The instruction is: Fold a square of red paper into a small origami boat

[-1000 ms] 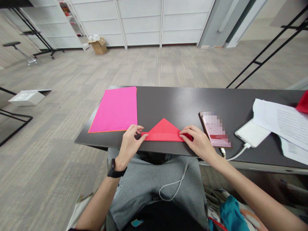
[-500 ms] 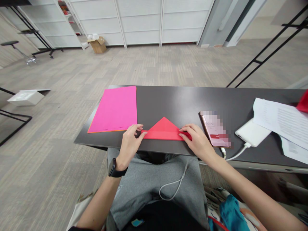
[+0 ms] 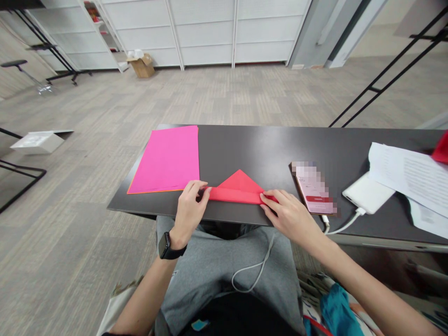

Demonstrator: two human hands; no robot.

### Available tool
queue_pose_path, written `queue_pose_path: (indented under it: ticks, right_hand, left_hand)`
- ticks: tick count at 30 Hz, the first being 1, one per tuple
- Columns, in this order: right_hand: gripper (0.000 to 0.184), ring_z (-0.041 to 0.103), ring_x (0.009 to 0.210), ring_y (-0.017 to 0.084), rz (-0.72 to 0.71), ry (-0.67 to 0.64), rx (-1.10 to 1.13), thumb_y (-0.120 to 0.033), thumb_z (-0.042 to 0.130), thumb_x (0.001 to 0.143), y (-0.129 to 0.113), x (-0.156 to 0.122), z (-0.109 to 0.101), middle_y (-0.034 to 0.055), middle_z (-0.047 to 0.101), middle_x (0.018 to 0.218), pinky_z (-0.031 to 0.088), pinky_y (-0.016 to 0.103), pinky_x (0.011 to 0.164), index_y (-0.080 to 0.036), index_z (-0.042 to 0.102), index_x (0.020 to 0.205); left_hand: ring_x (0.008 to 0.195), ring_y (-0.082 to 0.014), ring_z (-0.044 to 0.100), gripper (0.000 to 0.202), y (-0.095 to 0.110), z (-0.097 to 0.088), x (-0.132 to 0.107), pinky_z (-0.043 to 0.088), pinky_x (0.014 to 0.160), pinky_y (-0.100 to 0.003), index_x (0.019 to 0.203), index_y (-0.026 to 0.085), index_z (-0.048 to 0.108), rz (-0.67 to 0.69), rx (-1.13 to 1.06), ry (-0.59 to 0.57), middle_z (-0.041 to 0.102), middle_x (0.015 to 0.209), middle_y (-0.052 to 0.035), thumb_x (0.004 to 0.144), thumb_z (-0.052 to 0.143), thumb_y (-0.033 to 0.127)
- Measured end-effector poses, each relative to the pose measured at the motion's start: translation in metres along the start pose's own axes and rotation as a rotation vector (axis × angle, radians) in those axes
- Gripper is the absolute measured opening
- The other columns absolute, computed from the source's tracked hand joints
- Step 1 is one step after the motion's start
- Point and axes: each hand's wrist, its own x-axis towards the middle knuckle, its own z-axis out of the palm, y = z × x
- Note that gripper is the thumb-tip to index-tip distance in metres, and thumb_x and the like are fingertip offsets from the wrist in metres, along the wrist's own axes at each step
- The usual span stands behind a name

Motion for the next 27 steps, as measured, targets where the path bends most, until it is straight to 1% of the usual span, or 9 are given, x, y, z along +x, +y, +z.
queue_pose_path:
  ticks: [2, 5, 8, 11, 15, 17, 20, 24, 27]
  right_hand:
    - [0.024, 0.062, 0.099, 0.027, -0.025, -0.021, 0.017, -0.021, 0.048, 0.100, 0.004, 0.001, -0.001, 0.0142, 0.066, 0.112, 0.053, 0.042, 0.083, -0.013, 0.067, 0.113]
    - [0.026, 0.062, 0.099, 0.027, -0.065, -0.028, 0.025, -0.020, 0.046, 0.101, 0.009, 0.003, -0.003, 0.0151, 0.065, 0.113, 0.054, 0.043, 0.083, -0.013, 0.067, 0.115]
    - [0.027, 0.062, 0.096, 0.027, -0.073, -0.019, 0.024, -0.020, 0.046, 0.101, 0.009, 0.005, -0.004, 0.0151, 0.065, 0.111, 0.054, 0.043, 0.083, -0.013, 0.068, 0.116]
    - [0.027, 0.062, 0.094, 0.027, -0.071, -0.020, 0.008, -0.020, 0.047, 0.100, 0.009, 0.005, -0.003, 0.0149, 0.066, 0.110, 0.054, 0.044, 0.081, -0.014, 0.068, 0.116]
    - [0.028, 0.062, 0.098, 0.028, -0.084, -0.029, -0.001, -0.018, 0.049, 0.099, 0.012, 0.002, 0.003, 0.0144, 0.068, 0.110, 0.053, 0.044, 0.082, -0.013, 0.066, 0.121]
    - [0.029, 0.062, 0.100, 0.028, -0.061, -0.015, 0.034, -0.018, 0.049, 0.099, 0.013, 0.001, 0.006, 0.0138, 0.068, 0.111, 0.053, 0.044, 0.085, -0.013, 0.065, 0.123]
    - [0.026, 0.062, 0.102, 0.027, 0.001, 0.019, 0.139, -0.021, 0.049, 0.100, 0.013, 0.002, 0.007, 0.0136, 0.067, 0.113, 0.053, 0.044, 0.087, -0.015, 0.068, 0.117]
    - [0.026, 0.063, 0.103, 0.026, 0.092, 0.013, 0.285, -0.026, 0.048, 0.100, 0.016, 0.007, 0.003, 0.0123, 0.065, 0.113, 0.053, 0.046, 0.091, -0.020, 0.073, 0.096]
    - [0.020, 0.064, 0.105, 0.026, 0.170, -0.027, 0.358, -0.029, 0.055, 0.096, 0.022, 0.011, 0.000, 0.0103, 0.064, 0.113, 0.053, 0.045, 0.093, -0.022, 0.073, 0.093]
  left_hand:
    - [0.103, -0.0215, 0.064, 0.010, -0.002, -0.006, -0.002, 0.053, 0.092, -0.037, 0.103, 0.020, 0.067, 0.183, 0.023, -0.024, 0.068, 0.108, -0.0078, 0.094, 0.062, 0.024]
    - [0.107, -0.0221, 0.064, 0.015, -0.007, -0.014, -0.001, 0.051, 0.098, -0.039, 0.110, 0.021, 0.067, 0.398, 0.077, -0.170, 0.068, 0.112, -0.0082, 0.096, 0.061, 0.022]
    - [0.106, -0.0223, 0.065, 0.019, -0.013, -0.018, 0.003, 0.052, 0.096, -0.039, 0.114, 0.019, 0.066, 0.489, 0.146, -0.301, 0.070, 0.112, -0.0087, 0.098, 0.057, 0.017]
    - [0.108, -0.0225, 0.065, 0.022, -0.016, -0.017, 0.005, 0.053, 0.097, -0.039, 0.115, 0.018, 0.066, 0.516, 0.188, -0.358, 0.070, 0.115, -0.0090, 0.097, 0.055, 0.014]
    - [0.111, -0.0226, 0.065, 0.023, -0.016, -0.014, 0.004, 0.053, 0.100, -0.039, 0.118, 0.018, 0.067, 0.462, 0.187, -0.336, 0.069, 0.119, -0.0100, 0.098, 0.055, 0.016]
    - [0.116, -0.0244, 0.062, 0.022, -0.015, -0.014, 0.004, 0.050, 0.104, -0.041, 0.116, 0.018, 0.068, 0.418, 0.183, -0.328, 0.067, 0.124, -0.0109, 0.098, 0.055, 0.019]
    - [0.124, -0.0263, 0.058, 0.019, -0.013, -0.014, 0.007, 0.046, 0.109, -0.046, 0.110, 0.019, 0.069, 0.292, 0.132, -0.316, 0.064, 0.130, -0.0107, 0.099, 0.055, 0.023]
    - [0.109, -0.0249, 0.063, 0.014, -0.006, -0.013, 0.017, 0.050, 0.100, -0.045, 0.107, 0.018, 0.065, 0.063, 0.054, -0.318, 0.070, 0.112, -0.0088, 0.096, 0.058, 0.019]
    - [0.100, -0.0243, 0.064, 0.024, -0.002, -0.012, 0.027, 0.052, 0.094, -0.043, 0.112, 0.016, 0.060, -0.061, 0.033, -0.342, 0.069, 0.110, -0.0091, 0.089, 0.066, 0.019]
